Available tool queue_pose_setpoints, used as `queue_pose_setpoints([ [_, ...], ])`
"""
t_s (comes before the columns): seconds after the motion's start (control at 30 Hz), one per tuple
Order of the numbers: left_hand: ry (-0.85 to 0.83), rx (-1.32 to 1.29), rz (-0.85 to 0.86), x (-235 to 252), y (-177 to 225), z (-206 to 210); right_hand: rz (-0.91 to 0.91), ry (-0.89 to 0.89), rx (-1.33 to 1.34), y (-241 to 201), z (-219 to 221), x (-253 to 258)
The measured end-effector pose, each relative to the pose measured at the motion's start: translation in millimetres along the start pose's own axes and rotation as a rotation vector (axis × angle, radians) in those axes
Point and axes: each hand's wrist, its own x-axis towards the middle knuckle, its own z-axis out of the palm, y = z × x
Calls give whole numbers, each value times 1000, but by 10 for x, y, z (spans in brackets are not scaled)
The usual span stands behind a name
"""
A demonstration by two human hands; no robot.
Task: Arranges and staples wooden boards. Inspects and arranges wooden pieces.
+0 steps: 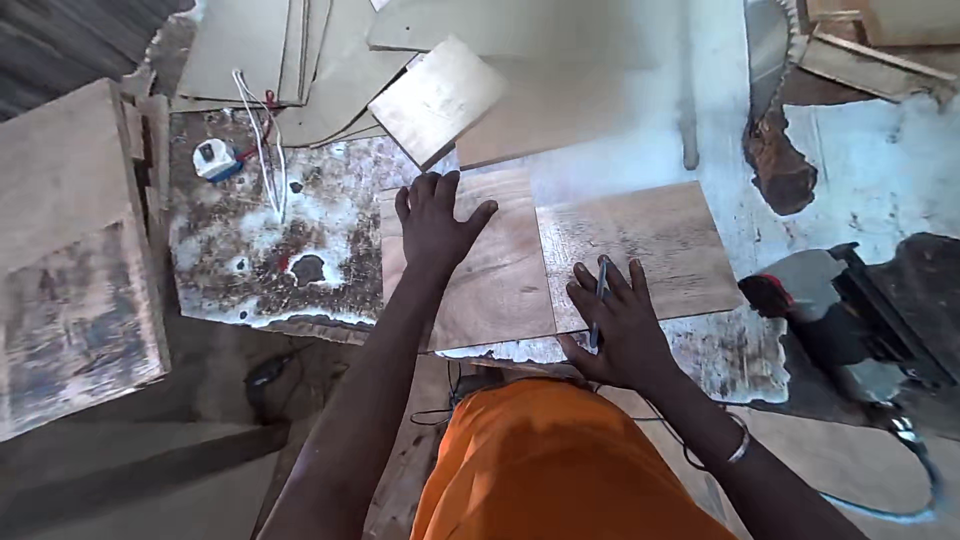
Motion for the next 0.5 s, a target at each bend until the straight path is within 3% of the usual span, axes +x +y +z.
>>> queue_pose_setpoints([
  [0.5,0,-4,4,8,-10,3,40,89,-1,-24,96,28],
])
